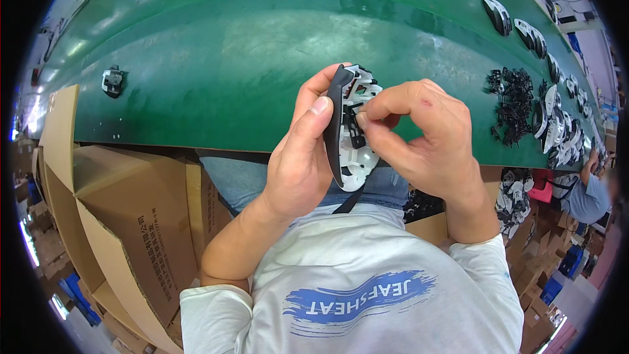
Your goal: The person assembles computer mouse parts by picking mouse shells and small plastic components from the conveyor belt, inserting and pressing the components into the inside of each mouse shell by hand, and placing the assembled housings onto the conveyor belt.
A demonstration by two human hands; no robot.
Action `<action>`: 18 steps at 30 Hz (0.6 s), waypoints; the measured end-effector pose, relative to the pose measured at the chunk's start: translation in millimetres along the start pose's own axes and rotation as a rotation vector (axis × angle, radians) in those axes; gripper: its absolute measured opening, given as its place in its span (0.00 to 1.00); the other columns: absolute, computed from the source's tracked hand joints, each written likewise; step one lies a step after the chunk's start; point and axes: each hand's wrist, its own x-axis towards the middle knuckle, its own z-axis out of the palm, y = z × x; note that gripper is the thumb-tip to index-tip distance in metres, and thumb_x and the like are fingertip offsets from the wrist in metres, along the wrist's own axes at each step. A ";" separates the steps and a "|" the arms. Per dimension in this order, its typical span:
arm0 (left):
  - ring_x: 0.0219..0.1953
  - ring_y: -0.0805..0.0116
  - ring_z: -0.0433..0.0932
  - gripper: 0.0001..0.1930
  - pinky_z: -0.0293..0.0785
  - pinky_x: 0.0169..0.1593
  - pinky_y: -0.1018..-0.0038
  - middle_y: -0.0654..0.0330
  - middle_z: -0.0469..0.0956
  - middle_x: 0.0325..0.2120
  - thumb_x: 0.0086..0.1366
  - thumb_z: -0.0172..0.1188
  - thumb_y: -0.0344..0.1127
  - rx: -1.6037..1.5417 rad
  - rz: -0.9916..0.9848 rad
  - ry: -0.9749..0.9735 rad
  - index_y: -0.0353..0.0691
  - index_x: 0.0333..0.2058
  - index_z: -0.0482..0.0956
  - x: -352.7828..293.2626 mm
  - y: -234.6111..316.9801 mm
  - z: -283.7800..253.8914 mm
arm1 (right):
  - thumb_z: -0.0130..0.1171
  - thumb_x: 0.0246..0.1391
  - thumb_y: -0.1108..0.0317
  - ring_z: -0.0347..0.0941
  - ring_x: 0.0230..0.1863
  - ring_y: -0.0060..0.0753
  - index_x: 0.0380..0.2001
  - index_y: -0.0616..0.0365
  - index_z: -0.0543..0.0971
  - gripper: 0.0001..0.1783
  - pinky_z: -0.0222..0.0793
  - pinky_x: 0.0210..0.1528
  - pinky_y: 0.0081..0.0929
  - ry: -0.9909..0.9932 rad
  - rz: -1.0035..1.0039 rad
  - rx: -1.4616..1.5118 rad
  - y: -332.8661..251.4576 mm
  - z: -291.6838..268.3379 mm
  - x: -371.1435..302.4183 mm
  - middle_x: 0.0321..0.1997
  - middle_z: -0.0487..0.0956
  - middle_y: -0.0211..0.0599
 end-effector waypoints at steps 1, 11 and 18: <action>0.68 0.58 0.75 0.28 0.72 0.71 0.59 0.51 0.71 0.68 0.85 0.37 0.46 0.018 0.029 -0.013 0.38 0.75 0.57 -0.5 -0.5 0.1 | 0.71 0.47 0.77 0.79 0.27 0.31 0.32 0.51 0.81 0.11 0.69 0.35 0.31 0.050 0.007 -0.007 0.2 5.6 -1.4 0.28 0.82 0.25; 0.68 0.61 0.74 0.28 0.72 0.71 0.59 0.54 0.73 0.66 0.84 0.37 0.46 0.076 0.093 0.004 0.41 0.76 0.57 -2.7 -18.0 1.5 | 0.73 0.48 0.76 0.80 0.29 0.32 0.33 0.52 0.82 0.11 0.70 0.34 0.32 0.075 -0.001 -0.032 1.9 12.3 -12.3 0.28 0.83 0.26; 0.70 0.58 0.72 0.29 0.70 0.72 0.58 0.52 0.70 0.70 0.84 0.34 0.48 -0.468 0.001 0.021 0.41 0.76 0.57 -10.7 -19.2 -6.6 | 0.75 0.53 0.71 0.83 0.50 0.39 0.48 0.58 0.85 0.18 0.78 0.52 0.36 0.122 -0.024 -0.012 4.9 -2.3 -7.8 0.51 0.84 0.42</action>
